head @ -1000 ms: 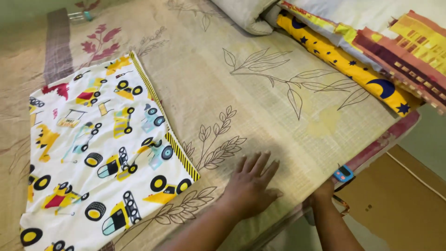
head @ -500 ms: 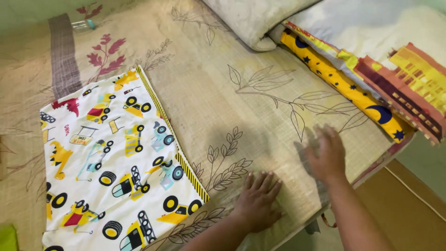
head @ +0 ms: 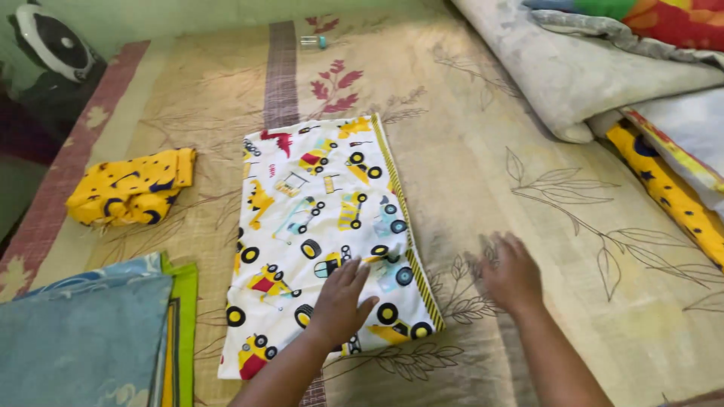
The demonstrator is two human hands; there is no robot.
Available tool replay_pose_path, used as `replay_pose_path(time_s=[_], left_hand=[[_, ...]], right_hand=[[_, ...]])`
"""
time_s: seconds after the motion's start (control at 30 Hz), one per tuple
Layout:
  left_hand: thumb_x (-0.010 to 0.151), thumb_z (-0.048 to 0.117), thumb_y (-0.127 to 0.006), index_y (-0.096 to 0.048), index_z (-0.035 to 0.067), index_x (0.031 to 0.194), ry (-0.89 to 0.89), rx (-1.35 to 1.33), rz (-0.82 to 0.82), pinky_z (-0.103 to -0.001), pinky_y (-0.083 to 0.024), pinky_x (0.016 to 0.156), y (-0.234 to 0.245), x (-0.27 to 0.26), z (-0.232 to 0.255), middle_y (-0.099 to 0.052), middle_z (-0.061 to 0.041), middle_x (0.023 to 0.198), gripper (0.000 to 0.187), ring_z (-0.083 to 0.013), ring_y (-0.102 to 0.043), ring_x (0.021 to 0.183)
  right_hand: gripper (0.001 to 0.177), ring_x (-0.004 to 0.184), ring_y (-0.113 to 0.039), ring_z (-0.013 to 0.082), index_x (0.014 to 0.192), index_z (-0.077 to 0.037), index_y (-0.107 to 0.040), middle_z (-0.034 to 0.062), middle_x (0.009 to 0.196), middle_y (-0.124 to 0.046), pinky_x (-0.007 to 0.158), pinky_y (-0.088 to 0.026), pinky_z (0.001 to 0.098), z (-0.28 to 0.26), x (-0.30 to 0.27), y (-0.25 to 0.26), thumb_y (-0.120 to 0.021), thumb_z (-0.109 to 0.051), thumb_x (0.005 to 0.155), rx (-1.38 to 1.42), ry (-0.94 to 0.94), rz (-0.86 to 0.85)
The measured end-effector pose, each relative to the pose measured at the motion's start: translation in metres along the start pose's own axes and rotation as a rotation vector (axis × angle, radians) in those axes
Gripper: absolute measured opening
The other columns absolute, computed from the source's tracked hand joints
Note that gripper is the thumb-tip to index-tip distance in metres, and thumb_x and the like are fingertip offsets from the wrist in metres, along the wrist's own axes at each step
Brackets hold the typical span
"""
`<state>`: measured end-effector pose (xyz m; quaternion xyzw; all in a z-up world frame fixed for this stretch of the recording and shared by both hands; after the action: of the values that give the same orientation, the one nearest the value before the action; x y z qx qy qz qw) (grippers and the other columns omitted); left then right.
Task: Fold a pillowcase and insert a pillow into it.
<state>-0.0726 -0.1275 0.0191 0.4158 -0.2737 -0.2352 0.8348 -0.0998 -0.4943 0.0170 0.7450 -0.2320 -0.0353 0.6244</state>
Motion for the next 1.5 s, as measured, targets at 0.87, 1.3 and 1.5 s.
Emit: replay_pose_path(time_s=[0.87, 1.3, 1.5], left_hand=[[0.098, 0.058, -0.049, -0.040, 0.011, 0.151, 0.671, 0.326, -0.162, -0.052, -0.013, 0.124, 0.081, -0.086, -0.104, -0.035, -0.013, 0.159, 0.071, -0.0296, -0.026, 0.151], [0.095, 0.050, -0.054, -0.044, 0.007, 0.146, 0.560, 0.338, 0.111, -0.049, -0.016, 0.122, 0.048, -0.103, -0.136, -0.039, -0.014, 0.156, 0.067, -0.0302, -0.027, 0.149], [0.100, 0.049, -0.043, -0.027, 0.007, 0.160, 0.561, 0.331, -0.002, -0.054, -0.006, 0.121, 0.050, -0.135, -0.111, -0.020, -0.017, 0.165, 0.075, -0.0312, -0.014, 0.154]], right_hand=[[0.078, 0.151, -0.024, 0.0294, 0.157, -0.023, -0.031, 0.0114, 0.164, -0.028, 0.118, -0.017, 0.0568, -0.172, -0.039, -0.094, -0.045, -0.066, 0.092, -0.050, 0.402, -0.251], [0.077, 0.150, -0.026, 0.0287, 0.154, -0.023, -0.033, 0.0089, 0.162, -0.030, 0.119, -0.015, 0.0580, -0.165, -0.043, -0.114, -0.047, -0.064, 0.090, -0.029, 0.423, -0.146], [0.078, 0.151, -0.025, 0.0279, 0.156, -0.023, -0.031, 0.0087, 0.164, -0.029, 0.118, -0.018, 0.0588, -0.164, -0.042, -0.111, -0.043, -0.065, 0.092, -0.138, 0.465, -0.160]])
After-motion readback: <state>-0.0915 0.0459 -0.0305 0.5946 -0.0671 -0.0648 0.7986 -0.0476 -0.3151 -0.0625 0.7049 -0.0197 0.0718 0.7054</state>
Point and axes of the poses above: each hand's wrist, its own x-axis towards the middle knuckle, its own y-axis out of the back of the hand, z = x × y, the point moved 1 cm from there along x, towards the middle knuckle
